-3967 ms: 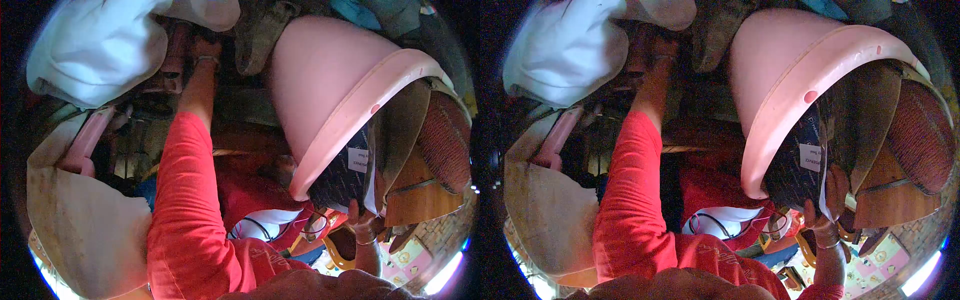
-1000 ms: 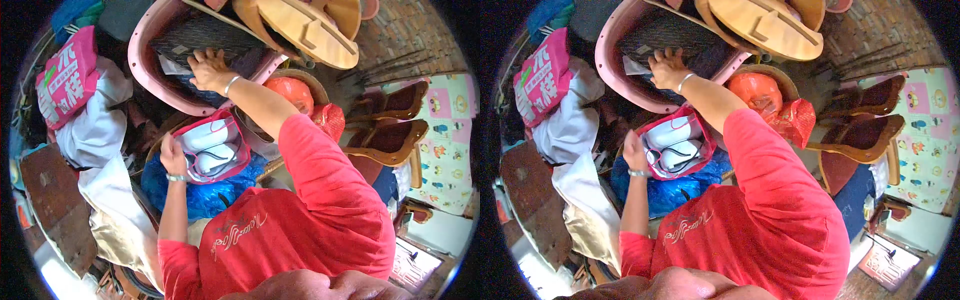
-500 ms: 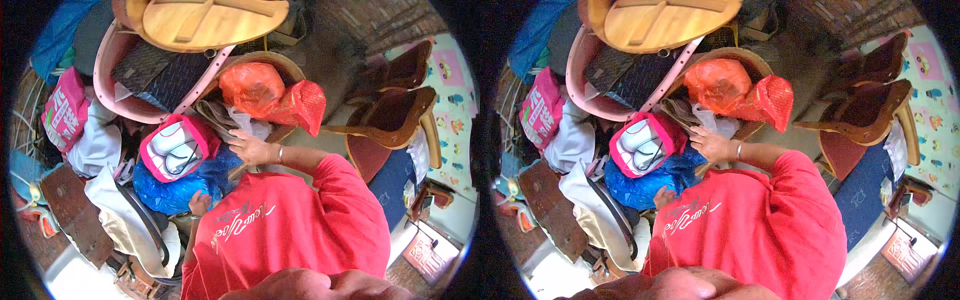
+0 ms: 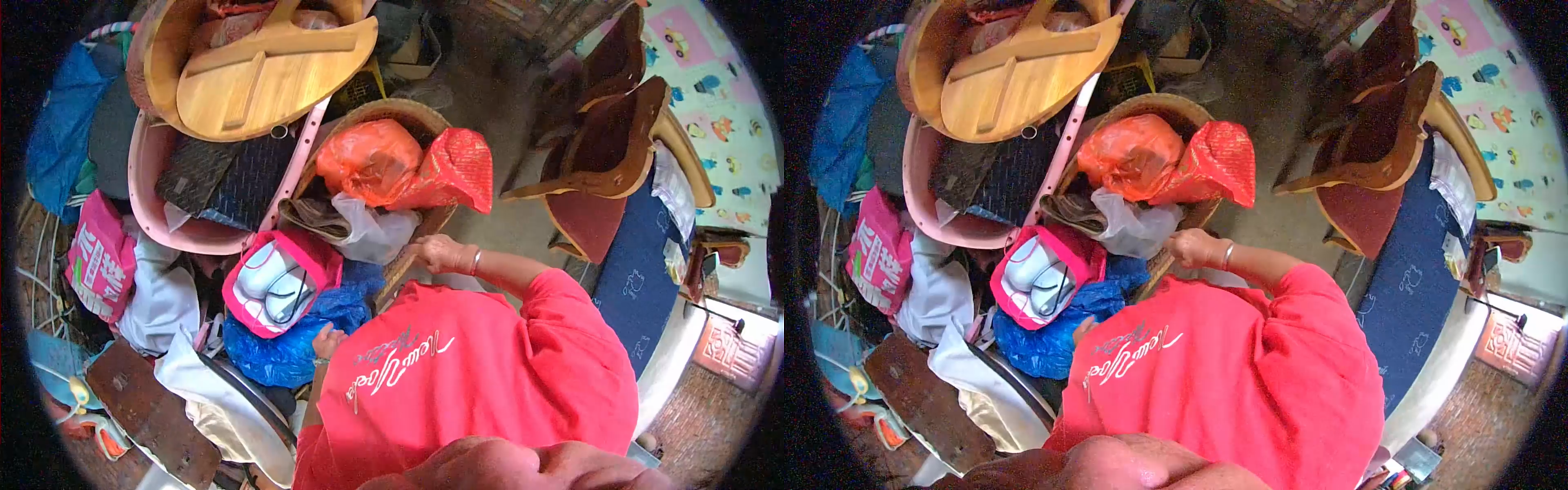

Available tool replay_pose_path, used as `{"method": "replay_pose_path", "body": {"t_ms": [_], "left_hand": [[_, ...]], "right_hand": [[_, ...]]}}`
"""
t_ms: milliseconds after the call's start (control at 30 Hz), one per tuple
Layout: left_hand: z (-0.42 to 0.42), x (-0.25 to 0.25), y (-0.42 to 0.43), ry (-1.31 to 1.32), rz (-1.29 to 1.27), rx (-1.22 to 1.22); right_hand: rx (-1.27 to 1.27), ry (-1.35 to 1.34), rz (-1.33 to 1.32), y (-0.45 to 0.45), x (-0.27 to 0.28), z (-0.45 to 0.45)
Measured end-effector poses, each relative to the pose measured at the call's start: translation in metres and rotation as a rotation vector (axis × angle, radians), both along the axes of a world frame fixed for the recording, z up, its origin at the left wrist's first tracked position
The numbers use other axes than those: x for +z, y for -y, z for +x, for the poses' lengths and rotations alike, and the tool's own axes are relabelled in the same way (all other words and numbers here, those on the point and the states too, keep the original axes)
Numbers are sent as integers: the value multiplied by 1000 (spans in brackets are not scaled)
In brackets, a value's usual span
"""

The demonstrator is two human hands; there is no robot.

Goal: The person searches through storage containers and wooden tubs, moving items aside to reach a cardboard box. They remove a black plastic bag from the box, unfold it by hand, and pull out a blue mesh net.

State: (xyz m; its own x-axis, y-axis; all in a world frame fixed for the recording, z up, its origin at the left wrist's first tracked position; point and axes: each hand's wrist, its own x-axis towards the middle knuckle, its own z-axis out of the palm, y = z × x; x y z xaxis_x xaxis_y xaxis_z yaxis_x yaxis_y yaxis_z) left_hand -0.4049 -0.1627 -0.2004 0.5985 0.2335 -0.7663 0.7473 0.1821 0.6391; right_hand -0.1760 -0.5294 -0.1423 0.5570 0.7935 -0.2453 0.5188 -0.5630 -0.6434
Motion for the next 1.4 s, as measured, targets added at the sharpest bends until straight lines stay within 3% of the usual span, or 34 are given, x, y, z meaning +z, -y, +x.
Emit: {"method": "replay_pose_path", "body": {"t_ms": [67,200,233,300,333,367,400,467,533,600,700,800,867,933,1167,1267,1400], "left_hand": [[-15,-22,-6,77,454,-383],[-61,-90,-2,158,555,-355],[-67,-105,6,184,589,-339],[-51,-99,33,209,629,-293],[-46,-95,49,145,563,-235],[-42,-92,70,86,470,-170],[-40,-89,90,31,368,-103],[-40,-99,128,-28,180,18],[-50,-133,163,-14,-20,125],[-58,-177,191,78,-244,209],[-35,-143,224,30,-39,90],[29,-66,225,-401,-480,400],[23,-83,225,-240,-527,492],[30,-82,221,-245,-624,515],[38,-69,233,-193,-235,439],[23,-83,238,-165,-405,654],[34,-62,270,-122,-288,567]], "right_hand": [[2,-7,-17,13,9,3],[-48,-37,-33,44,-14,13],[-113,17,116,54,-27,17],[-38,-26,91,81,-28,44],[17,-76,62,94,-22,60],[-64,65,267,104,-13,69],[-44,64,273,121,-25,77],[41,-125,26,157,-54,94],[84,-121,-50,174,-34,105],[-28,-132,77,189,-31,102],[-27,-63,54,197,-27,97],[-68,-52,63,203,-34,93],[-66,-45,11,212,-43,79],[-29,-69,-99,228,-46,80],[-91,-72,-309,257,-50,80],[16,-177,-374,240,-17,92],[93,-202,-364,241,-53,100]]}}
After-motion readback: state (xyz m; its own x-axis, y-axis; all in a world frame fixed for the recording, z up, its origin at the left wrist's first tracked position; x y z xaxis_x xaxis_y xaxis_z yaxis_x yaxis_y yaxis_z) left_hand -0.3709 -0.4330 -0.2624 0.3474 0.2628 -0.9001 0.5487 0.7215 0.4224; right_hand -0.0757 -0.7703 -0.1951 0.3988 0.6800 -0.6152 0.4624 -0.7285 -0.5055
